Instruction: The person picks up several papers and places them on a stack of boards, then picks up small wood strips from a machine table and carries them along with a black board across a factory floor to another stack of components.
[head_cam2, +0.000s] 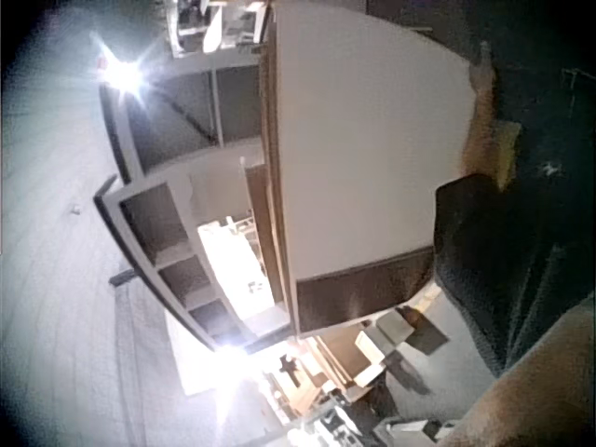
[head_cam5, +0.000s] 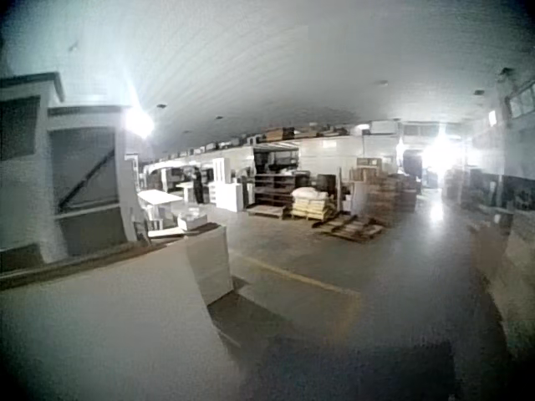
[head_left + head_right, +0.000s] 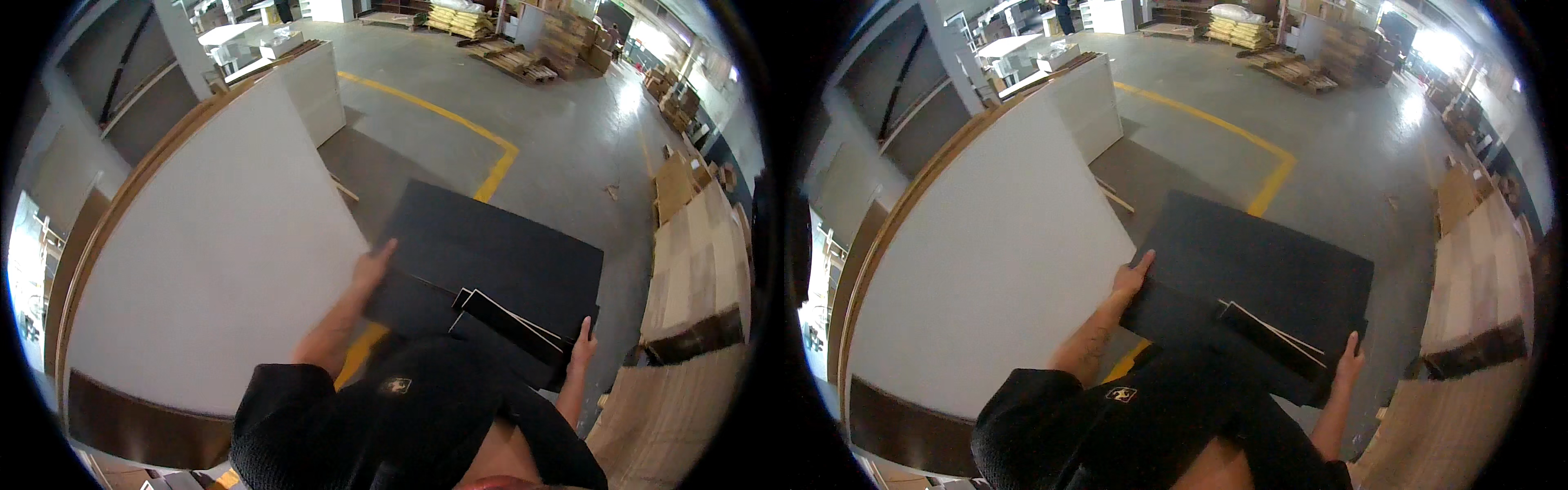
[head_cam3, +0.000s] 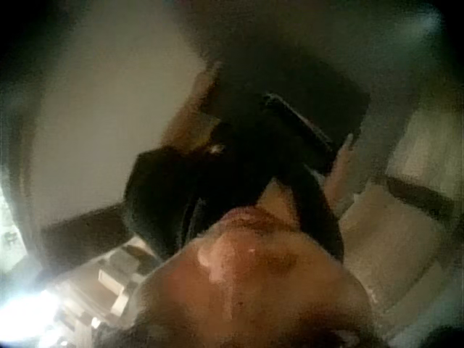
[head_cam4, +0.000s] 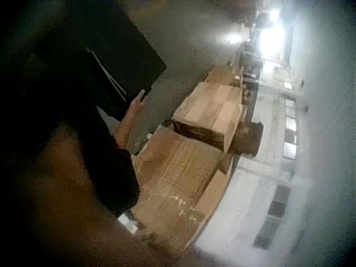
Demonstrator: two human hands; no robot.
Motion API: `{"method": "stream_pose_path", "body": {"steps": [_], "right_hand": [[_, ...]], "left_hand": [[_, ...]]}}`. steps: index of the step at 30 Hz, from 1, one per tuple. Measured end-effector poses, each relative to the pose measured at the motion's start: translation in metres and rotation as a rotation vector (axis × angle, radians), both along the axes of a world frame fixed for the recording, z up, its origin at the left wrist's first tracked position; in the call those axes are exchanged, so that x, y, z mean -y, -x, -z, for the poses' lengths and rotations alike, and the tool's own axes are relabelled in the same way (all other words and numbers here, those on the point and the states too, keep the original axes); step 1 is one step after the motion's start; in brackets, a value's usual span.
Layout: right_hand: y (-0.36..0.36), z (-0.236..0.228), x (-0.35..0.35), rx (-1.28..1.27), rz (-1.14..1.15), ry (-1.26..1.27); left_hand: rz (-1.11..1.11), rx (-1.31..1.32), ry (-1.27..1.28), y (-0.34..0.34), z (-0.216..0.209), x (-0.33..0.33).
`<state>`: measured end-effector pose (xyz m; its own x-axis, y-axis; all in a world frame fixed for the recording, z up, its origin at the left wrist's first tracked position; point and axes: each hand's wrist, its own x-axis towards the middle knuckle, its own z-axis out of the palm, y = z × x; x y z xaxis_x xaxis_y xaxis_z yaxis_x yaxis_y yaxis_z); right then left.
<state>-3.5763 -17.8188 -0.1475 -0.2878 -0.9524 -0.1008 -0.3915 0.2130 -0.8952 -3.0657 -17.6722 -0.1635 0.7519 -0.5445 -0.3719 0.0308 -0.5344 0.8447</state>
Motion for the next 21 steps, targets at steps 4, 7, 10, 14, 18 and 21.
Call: {"method": "stream_pose_path", "body": {"steps": [4, 7, 10, 14, 18, 21], "right_hand": [[-0.084, 0.023, 0.136, -0.069, 0.109, 0.025], [-0.155, -0.001, 0.221, -0.026, 0.165, -0.016], [-0.226, -0.04, 0.28, -0.006, 0.137, -0.038], [-0.294, -0.003, 0.399, 0.078, 0.087, 0.007], [-0.415, 0.021, 0.527, 0.027, 0.105, 0.003], [-0.477, 0.007, 0.633, 0.072, -0.031, -0.103]], "left_hand": [[0.057, 0.027, 0.0, -0.102, 0.045, 0.147], [0.059, 0.063, -0.055, -0.164, -0.002, 0.254], [0.048, 0.109, -0.087, -0.218, -0.017, 0.33], [0.084, 0.136, -0.094, -0.303, -0.016, 0.451], [-0.009, 0.206, -0.133, -0.41, -0.024, 0.57], [0.004, 0.056, -0.147, -0.467, -0.04, 0.626]]}}
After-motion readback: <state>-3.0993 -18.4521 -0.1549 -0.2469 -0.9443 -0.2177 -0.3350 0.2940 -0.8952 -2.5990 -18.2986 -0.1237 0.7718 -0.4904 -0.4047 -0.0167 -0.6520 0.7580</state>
